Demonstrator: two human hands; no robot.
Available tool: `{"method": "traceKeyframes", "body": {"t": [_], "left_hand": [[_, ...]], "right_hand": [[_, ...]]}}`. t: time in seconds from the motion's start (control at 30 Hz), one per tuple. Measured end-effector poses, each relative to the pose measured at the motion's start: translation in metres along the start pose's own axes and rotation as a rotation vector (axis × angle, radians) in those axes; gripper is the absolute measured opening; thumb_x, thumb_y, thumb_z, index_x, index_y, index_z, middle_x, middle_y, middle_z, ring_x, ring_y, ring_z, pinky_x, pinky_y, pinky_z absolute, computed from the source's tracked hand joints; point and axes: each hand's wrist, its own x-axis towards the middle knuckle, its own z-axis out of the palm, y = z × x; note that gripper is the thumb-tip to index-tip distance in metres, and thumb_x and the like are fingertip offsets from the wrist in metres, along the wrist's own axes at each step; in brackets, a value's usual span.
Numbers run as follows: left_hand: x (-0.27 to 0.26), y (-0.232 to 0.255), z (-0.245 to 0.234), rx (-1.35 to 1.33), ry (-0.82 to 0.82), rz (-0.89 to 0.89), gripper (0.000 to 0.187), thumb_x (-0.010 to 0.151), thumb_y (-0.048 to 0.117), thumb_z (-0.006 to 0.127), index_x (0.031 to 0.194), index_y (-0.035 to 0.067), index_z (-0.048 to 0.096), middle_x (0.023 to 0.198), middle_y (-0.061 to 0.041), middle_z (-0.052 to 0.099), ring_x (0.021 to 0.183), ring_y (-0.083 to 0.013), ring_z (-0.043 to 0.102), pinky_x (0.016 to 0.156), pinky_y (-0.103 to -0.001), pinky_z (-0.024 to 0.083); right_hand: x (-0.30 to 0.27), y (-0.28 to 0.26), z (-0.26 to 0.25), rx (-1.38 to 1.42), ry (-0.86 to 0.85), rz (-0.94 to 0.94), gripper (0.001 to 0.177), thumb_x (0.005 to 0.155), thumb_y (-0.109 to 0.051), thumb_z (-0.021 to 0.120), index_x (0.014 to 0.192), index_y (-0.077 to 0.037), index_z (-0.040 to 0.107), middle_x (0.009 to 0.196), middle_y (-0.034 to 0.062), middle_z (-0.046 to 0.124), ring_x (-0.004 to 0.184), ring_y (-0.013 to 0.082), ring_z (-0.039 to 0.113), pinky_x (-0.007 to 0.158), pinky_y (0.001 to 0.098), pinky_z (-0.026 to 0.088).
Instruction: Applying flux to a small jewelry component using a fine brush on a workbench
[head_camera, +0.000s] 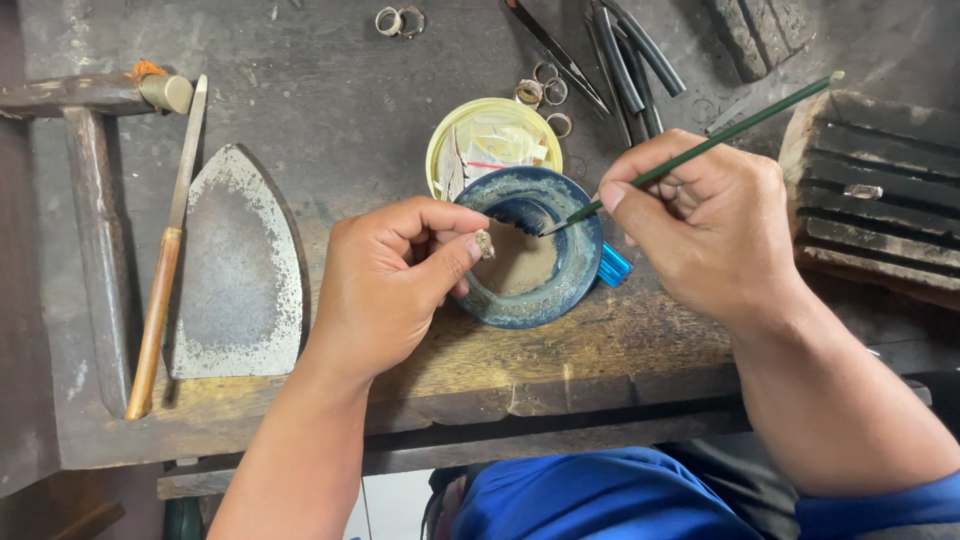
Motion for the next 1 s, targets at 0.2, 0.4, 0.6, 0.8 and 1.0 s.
{"method": "traceKeyframes", "body": {"t": [0.2, 0.4, 0.6, 0.8, 1.0], "left_hand": [[0.000, 0.002, 0.000, -0.074, -0.033, -0.025, 0.005, 0.075, 0.007, 0.065, 0.079, 0.007, 0.068, 0.047, 0.000, 0.054, 0.040, -0.0048, 0.050, 0.041, -0.016, 0.038], [0.000, 0.001, 0.001, -0.193, -0.071, -0.090, 0.007, 0.075, 0.008, 0.066, 0.081, 0.004, 0.068, 0.050, -0.002, 0.055, 0.040, -0.0055, 0.048, 0.040, -0.017, 0.037], [0.001, -0.004, 0.001, -0.224, -0.090, -0.058, 0.007, 0.076, 0.005, 0.063, 0.082, 0.003, 0.067, 0.048, -0.003, 0.053, 0.041, -0.0059, 0.047, 0.041, -0.018, 0.038], [0.001, -0.004, 0.001, -0.210, -0.095, -0.063, 0.006, 0.076, 0.005, 0.063, 0.081, 0.003, 0.067, 0.050, -0.003, 0.055, 0.041, -0.0056, 0.048, 0.040, -0.017, 0.039], [0.001, -0.004, 0.001, -0.191, -0.100, -0.051, 0.008, 0.076, 0.004, 0.062, 0.081, 0.003, 0.067, 0.052, -0.003, 0.057, 0.042, -0.0053, 0.049, 0.041, -0.017, 0.040]], "right_hand": [[-0.008, -0.002, -0.001, 0.374, 0.067, -0.367, 0.008, 0.080, 0.008, 0.048, 0.079, 0.016, 0.047, 0.068, 0.0246, 0.053, 0.046, 0.0198, 0.049, 0.048, 0.0245, 0.042], [-0.013, 0.004, 0.002, 0.402, 0.084, -0.534, 0.011, 0.076, -0.001, 0.052, 0.078, 0.009, 0.050, 0.074, 0.0242, 0.058, 0.060, 0.0275, 0.061, 0.057, 0.0302, 0.052], [-0.013, 0.004, 0.002, 0.363, 0.028, -0.554, 0.006, 0.076, 0.004, 0.053, 0.080, 0.007, 0.050, 0.075, 0.0229, 0.060, 0.067, 0.0296, 0.065, 0.062, 0.0313, 0.054], [-0.012, 0.004, 0.005, 0.319, 0.042, -0.589, 0.005, 0.076, 0.006, 0.054, 0.080, 0.008, 0.051, 0.073, 0.0225, 0.059, 0.065, 0.0293, 0.065, 0.063, 0.0333, 0.055], [-0.012, 0.002, 0.005, 0.319, 0.047, -0.597, 0.004, 0.076, 0.007, 0.052, 0.079, 0.009, 0.051, 0.073, 0.0233, 0.059, 0.064, 0.0301, 0.064, 0.062, 0.0328, 0.054]]}}
